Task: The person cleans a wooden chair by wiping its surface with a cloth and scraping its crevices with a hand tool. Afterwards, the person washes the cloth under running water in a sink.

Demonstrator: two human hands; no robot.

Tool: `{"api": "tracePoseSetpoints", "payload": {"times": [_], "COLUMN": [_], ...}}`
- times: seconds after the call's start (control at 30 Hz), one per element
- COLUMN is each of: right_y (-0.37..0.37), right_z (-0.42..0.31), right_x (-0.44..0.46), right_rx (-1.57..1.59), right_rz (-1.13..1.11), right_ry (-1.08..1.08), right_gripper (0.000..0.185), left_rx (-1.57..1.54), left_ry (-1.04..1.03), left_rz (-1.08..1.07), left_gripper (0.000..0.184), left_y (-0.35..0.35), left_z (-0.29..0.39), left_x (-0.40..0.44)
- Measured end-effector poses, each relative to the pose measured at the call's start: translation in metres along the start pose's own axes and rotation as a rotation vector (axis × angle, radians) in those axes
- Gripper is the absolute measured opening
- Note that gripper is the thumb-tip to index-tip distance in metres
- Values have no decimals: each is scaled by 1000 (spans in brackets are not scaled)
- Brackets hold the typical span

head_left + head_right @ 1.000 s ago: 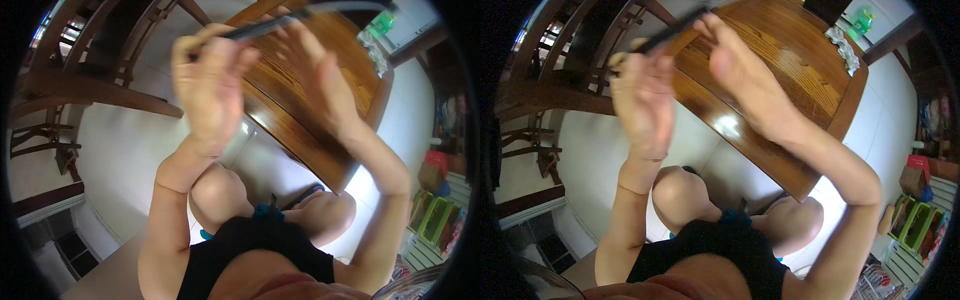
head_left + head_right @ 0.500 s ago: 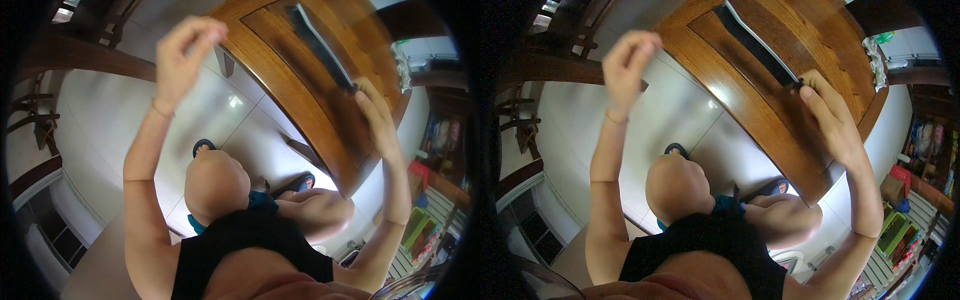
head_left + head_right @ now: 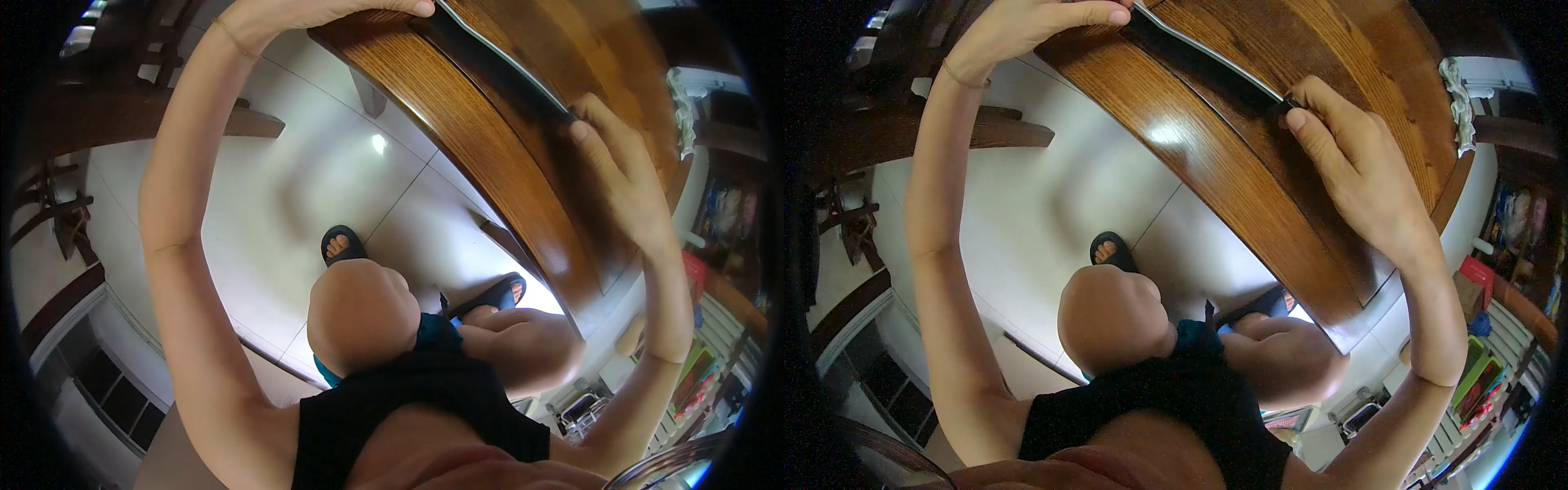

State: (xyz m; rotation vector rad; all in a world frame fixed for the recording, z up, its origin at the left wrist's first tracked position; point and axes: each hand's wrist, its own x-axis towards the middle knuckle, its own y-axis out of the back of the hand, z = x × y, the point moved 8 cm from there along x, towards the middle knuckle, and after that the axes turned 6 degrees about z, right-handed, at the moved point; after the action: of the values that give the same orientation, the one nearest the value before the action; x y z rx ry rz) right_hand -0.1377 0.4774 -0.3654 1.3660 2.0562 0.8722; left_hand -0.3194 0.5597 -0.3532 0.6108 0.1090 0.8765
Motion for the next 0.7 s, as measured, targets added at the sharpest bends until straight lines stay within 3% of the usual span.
{"api": "tracePoseSetpoints", "payload": {"times": [0.23, 0.37, 0.7], "right_y": [-7, -12, -18], "right_z": [-4, 0, 4], "right_x": [2, 1, -3], "right_rx": [9, 0, -5], "right_rz": [11, -117, -94], "right_ry": [-9, -182, -122], "right_gripper": [21, 27, 27], "left_rx": [-52, 38, 187], "left_ry": [121, -34, -139], "left_rz": [-17, 37, 105], "left_gripper": [11, 10, 9], "left_y": [1, 2, -6], "left_z": [-24, -18, -14], "left_x": [-2, -2, -8]}}
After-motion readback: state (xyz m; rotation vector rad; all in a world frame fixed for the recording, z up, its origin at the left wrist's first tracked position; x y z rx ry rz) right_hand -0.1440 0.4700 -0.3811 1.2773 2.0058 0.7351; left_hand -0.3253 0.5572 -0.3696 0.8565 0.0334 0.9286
